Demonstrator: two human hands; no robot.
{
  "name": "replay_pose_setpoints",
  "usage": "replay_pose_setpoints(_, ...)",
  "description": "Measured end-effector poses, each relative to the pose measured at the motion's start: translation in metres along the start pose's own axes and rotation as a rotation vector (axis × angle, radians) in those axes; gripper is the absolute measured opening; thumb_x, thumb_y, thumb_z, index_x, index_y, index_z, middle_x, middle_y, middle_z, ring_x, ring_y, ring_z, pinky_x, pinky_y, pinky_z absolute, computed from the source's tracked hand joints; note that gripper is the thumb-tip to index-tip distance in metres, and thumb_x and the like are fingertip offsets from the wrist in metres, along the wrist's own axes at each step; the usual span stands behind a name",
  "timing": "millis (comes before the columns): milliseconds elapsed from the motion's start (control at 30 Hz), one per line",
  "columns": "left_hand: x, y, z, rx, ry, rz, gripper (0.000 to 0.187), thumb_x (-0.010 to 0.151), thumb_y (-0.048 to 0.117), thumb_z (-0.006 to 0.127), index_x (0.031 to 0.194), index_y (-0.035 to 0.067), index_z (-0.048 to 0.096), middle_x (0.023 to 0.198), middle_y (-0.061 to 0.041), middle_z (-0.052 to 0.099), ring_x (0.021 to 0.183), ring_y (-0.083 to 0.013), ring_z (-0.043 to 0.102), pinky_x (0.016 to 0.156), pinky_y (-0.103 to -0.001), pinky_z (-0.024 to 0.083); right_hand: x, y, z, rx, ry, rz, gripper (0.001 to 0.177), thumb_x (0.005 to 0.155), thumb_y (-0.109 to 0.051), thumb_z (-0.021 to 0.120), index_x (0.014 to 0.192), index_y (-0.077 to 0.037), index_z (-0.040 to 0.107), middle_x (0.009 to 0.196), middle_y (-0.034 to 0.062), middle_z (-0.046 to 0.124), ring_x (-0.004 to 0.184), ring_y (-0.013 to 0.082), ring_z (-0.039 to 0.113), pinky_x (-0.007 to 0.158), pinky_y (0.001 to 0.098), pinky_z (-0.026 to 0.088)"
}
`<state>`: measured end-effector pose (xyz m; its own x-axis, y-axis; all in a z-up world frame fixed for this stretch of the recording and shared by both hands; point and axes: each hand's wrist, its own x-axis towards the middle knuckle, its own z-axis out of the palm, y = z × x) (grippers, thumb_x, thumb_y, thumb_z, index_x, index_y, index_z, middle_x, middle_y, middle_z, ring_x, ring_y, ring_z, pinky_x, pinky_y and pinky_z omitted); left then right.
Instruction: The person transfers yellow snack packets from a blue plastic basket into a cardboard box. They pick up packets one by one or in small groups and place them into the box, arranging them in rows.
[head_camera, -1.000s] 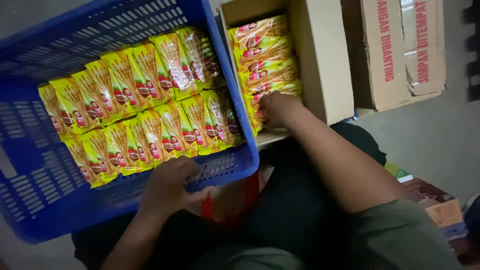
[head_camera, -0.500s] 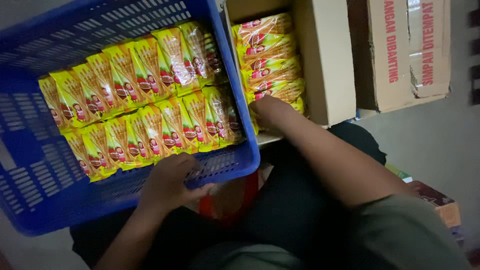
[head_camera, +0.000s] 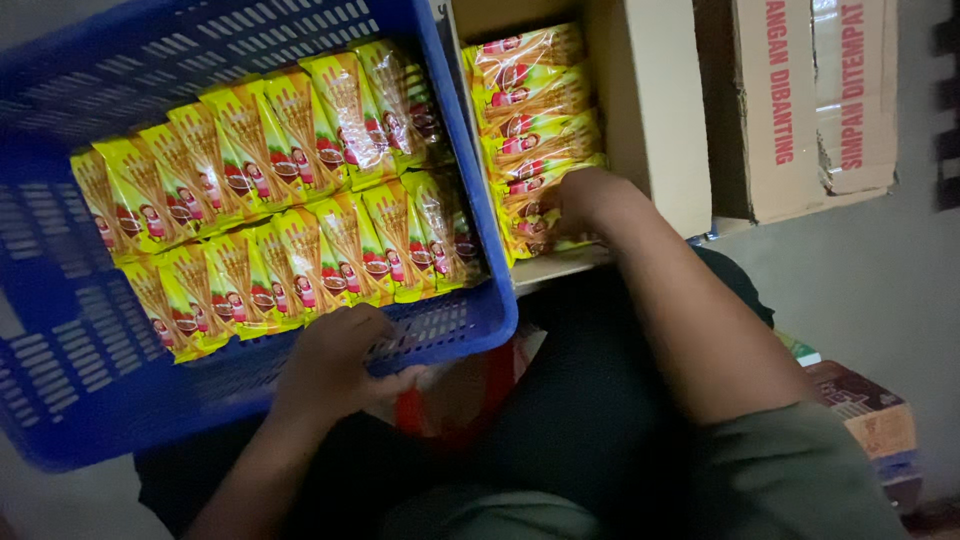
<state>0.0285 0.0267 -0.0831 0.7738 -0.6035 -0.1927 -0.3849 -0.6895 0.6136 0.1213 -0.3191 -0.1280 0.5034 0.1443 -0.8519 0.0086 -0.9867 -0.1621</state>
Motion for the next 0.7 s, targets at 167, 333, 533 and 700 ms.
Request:
replay_pose_setpoints(167, 0.0, -0.003, 0.0, -0.046, -0.019, -0.014, 0.043, 0.067, 0.044, 0.091, 0.086, 0.013, 0.068, 0.083, -0.01, 0.067, 0.073, -0.0387, 0.068, 0.064, -0.048, 0.052, 0.051, 0.015, 0.033, -0.083, 0.022, 0.038, 0.033, 0.084, -0.037, 0.074, 0.065, -0.01, 0.079, 0.061, 0.0093, 0.072, 0.071, 0.031, 0.076, 0.08, 0.0406, 0.06)
replay_pose_setpoints(333, -0.005, -0.012, 0.008, 0.009, 0.008, 0.039, 0.047, 0.065, 0.047, 0.093, 0.087, 0.014, 0.067, 0.084, -0.009, 0.067, 0.074, -0.0364, 0.069, 0.065, -0.047, 0.053, 0.054, 0.021, 0.049, -0.085, 0.098, -0.018, 0.029, 0.069, -0.042, 0.076, 0.082, -0.017, 0.083, 0.067, 0.0044, 0.074, 0.078, 0.0312, 0.077, 0.083, 0.0441, 0.061)
replay_pose_setpoints(533, -0.002, -0.017, 0.008, 0.04, 0.014, 0.057, 0.044, 0.067, 0.05, 0.088, 0.078, 0.014, 0.066, 0.082, -0.008, 0.066, 0.074, -0.0369, 0.067, 0.065, -0.047, 0.052, -0.041, -0.026, -0.015, 0.043, 0.033, 0.115, 0.047, 0.089, -0.038, 0.062, 0.112, 0.0, 0.079, 0.114, 0.0205, 0.077, 0.116, 0.0406, 0.07, 0.102, 0.0505, 0.055)
replay_pose_setpoints(700, -0.006, -0.02, 0.012, 0.058, 0.055, 0.074, 0.046, 0.072, 0.056, 0.084, 0.073, 0.013, 0.066, 0.079, -0.007, 0.067, 0.073, -0.0346, 0.068, 0.066, -0.043, 0.053, 0.043, 0.053, 0.039, 0.508, 0.573, 0.018, 0.035, 0.101, -0.035, 0.055, 0.109, -0.006, 0.073, 0.107, 0.0249, 0.072, 0.109, 0.0479, 0.067, 0.092, 0.0581, 0.054)
